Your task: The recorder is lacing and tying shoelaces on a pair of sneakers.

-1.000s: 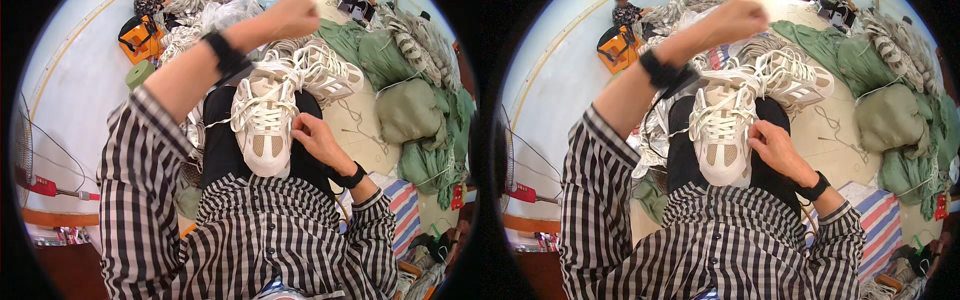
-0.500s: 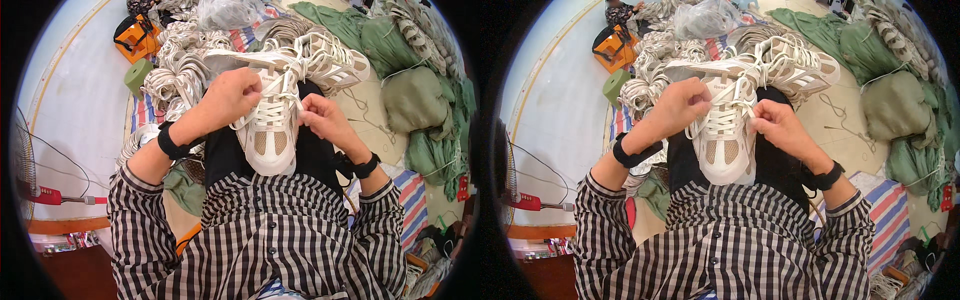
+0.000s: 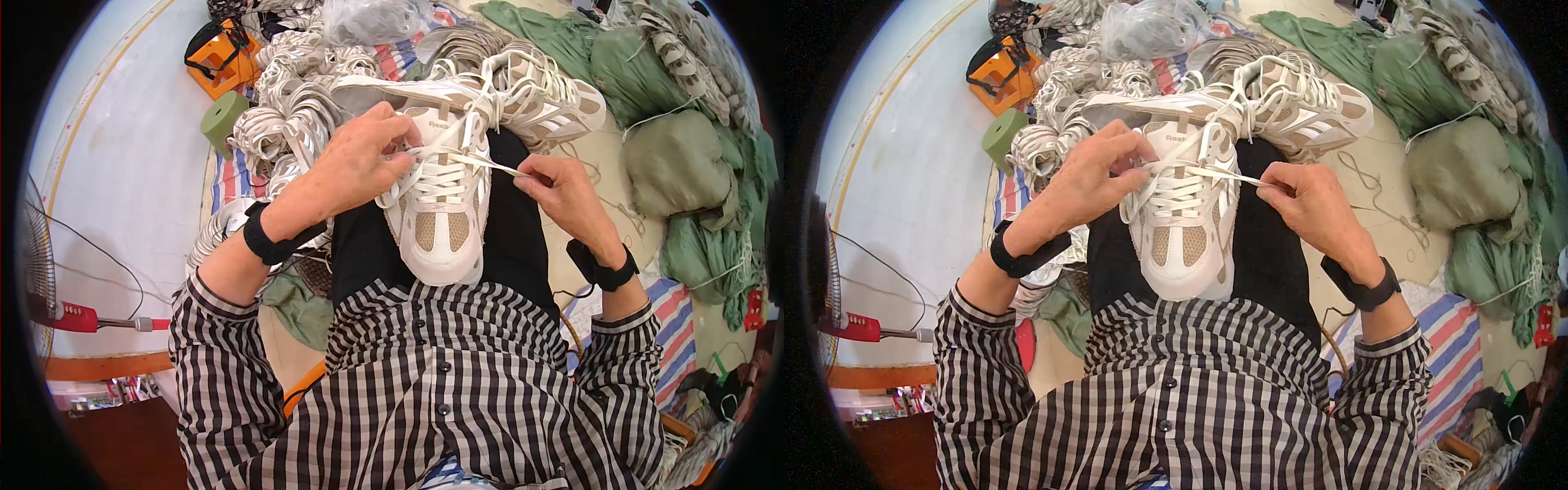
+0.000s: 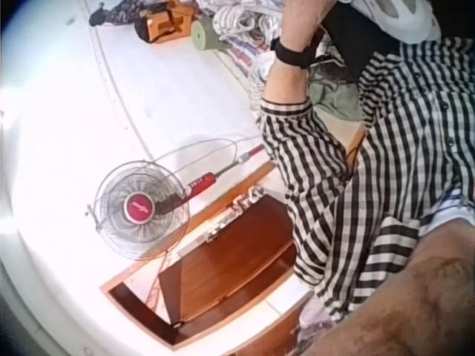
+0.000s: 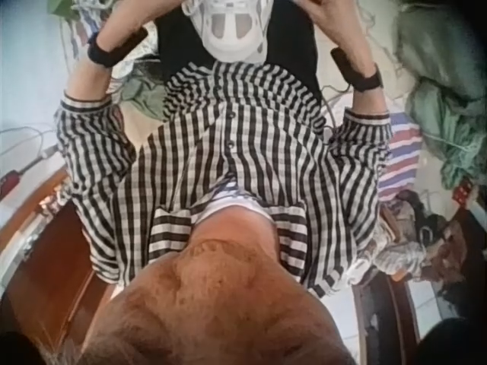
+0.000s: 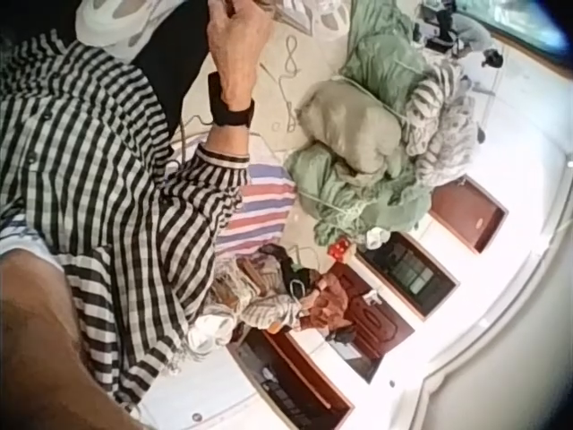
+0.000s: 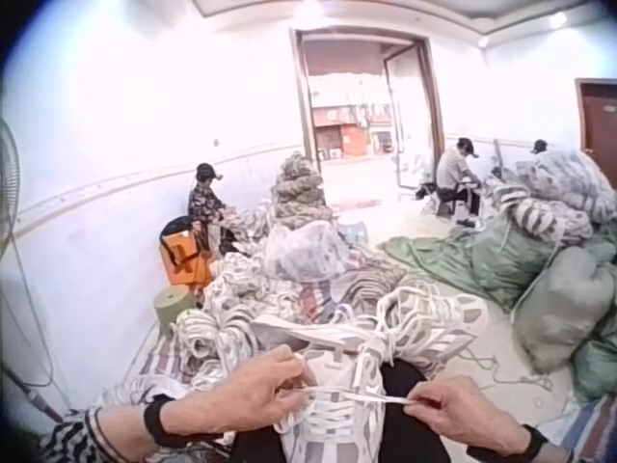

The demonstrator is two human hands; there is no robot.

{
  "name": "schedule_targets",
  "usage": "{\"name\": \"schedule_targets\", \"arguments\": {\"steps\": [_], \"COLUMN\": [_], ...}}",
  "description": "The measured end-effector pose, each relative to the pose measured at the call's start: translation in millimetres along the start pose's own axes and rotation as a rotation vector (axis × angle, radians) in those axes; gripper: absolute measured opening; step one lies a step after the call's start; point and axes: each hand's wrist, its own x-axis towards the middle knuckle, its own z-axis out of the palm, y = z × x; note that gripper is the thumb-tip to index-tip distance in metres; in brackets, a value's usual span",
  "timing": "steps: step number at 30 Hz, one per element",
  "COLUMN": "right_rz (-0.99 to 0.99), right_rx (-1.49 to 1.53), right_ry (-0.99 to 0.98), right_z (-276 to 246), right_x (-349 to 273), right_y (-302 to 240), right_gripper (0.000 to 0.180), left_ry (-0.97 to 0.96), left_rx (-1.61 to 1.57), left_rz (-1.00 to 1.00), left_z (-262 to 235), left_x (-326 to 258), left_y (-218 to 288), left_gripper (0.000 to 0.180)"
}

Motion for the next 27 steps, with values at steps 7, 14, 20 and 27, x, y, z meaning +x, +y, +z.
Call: {"name": "schedule_targets", "arguments": {"steps": [7, 14, 20, 27], "right_rz": [-0.180, -0.074, -0.119, -0.182], "right_rx": [-0.160, 0.074, 0.395, 0.424], "right_ry": [0.423, 0.492, 0.586, 0.611], "right_z": [15, 24, 27, 29], "right_x": [3, 18, 29, 19], "right_y": [0, -6, -9, -5], "right_gripper": [0.006, 0.011, 0.015, 0.017], "left_ry": [0.015, 0.006, -0.016, 0.066], "left_rx": [-0.163, -0.059, -0.256, -0.162], "left_rz": [-0.081, 0.031, -0.146, 0.023], "left_z": [3, 6, 6, 6], "left_x": [0, -1, 1, 1], "left_y": [-1, 5, 1, -2], "left_gripper": [0.020, 0.012, 0.007, 0.006]}}
